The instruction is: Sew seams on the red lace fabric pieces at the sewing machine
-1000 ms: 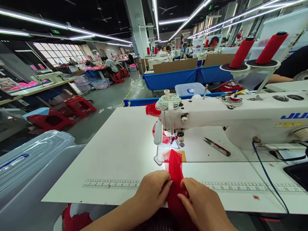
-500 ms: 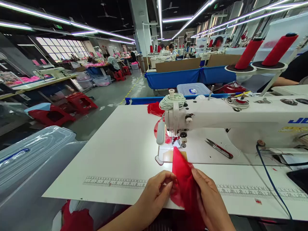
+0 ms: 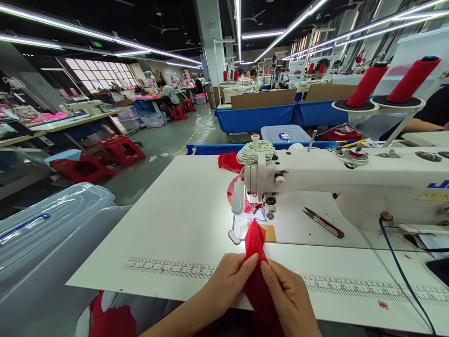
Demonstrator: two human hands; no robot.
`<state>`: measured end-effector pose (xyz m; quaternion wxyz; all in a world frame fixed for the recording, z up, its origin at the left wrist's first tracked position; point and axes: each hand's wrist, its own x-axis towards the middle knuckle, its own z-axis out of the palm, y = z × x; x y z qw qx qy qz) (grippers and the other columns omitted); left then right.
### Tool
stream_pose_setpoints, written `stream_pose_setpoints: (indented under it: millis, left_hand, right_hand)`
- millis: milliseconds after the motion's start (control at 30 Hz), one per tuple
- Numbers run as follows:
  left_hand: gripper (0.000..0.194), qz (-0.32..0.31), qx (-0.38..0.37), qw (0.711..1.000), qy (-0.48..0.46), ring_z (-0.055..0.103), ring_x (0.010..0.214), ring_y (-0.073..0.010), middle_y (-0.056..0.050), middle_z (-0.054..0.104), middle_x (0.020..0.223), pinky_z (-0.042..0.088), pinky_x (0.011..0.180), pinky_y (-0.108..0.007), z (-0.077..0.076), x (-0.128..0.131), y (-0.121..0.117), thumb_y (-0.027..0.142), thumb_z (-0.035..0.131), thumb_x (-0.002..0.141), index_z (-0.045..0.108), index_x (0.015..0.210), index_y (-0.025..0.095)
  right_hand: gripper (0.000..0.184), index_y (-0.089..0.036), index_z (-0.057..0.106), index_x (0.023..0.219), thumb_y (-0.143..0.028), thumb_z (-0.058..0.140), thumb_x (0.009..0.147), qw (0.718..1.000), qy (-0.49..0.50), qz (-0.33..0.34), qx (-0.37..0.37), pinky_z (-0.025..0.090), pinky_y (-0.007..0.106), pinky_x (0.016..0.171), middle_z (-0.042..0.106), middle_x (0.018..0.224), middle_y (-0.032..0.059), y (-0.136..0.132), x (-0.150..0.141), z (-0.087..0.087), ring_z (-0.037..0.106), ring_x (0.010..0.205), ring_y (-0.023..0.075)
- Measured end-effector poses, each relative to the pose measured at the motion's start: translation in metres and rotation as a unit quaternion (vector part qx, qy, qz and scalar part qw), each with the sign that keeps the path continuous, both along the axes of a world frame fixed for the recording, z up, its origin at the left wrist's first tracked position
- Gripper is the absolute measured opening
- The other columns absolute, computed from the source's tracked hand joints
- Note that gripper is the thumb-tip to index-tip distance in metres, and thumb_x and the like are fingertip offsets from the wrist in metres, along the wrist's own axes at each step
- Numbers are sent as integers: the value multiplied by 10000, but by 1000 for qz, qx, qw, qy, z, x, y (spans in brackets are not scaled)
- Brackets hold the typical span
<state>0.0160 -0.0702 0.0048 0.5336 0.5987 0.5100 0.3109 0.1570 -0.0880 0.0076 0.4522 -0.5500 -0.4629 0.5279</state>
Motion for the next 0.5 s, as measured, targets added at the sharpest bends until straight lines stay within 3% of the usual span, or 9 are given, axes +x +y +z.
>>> stream_pose_setpoints:
  millis: [133,233,300,400,500]
  left_hand:
    - [530,-1,12,999,31,254,552,-100,43,299,574,227,495,-254,-3,-8,3,599,309,934,307,588,197]
    - [557,24,15,999,26,238,554,-102,41,277,569,226,497,-262,-6,-11,1,629,279,931,294,579,198]
    - [575,41,18,999,15,233,555,-102,39,273,568,224,498,-262,-7,-10,-1,652,278,923,292,571,197]
    - [591,31,-5,999,-38,261,559,-96,39,317,572,253,507,-249,-5,-7,-5,692,403,871,357,569,186]
    - [591,14,-51,985,-164,396,571,-105,23,435,562,364,566,-241,0,-3,-6,708,530,810,479,593,161]
  right_hand:
    - [372,-204,669,729,-574,699,704,994,60,-88,-39,498,221,509,624,652,-1,7,12,-12,550,571,149]
    - [380,-239,714,874,-561,719,673,972,124,-185,-77,575,276,613,721,818,42,15,17,-19,666,740,222]
    - [363,-268,715,914,-533,731,666,958,158,-213,-110,594,299,685,741,942,44,17,16,-20,684,894,255]
    - [445,-261,694,1038,-544,714,695,950,226,-154,-148,593,360,768,738,1026,53,13,12,-17,677,989,284]
    - [630,-245,613,1203,-501,788,655,959,241,-62,-136,592,385,723,738,1028,70,10,16,-13,705,884,286]
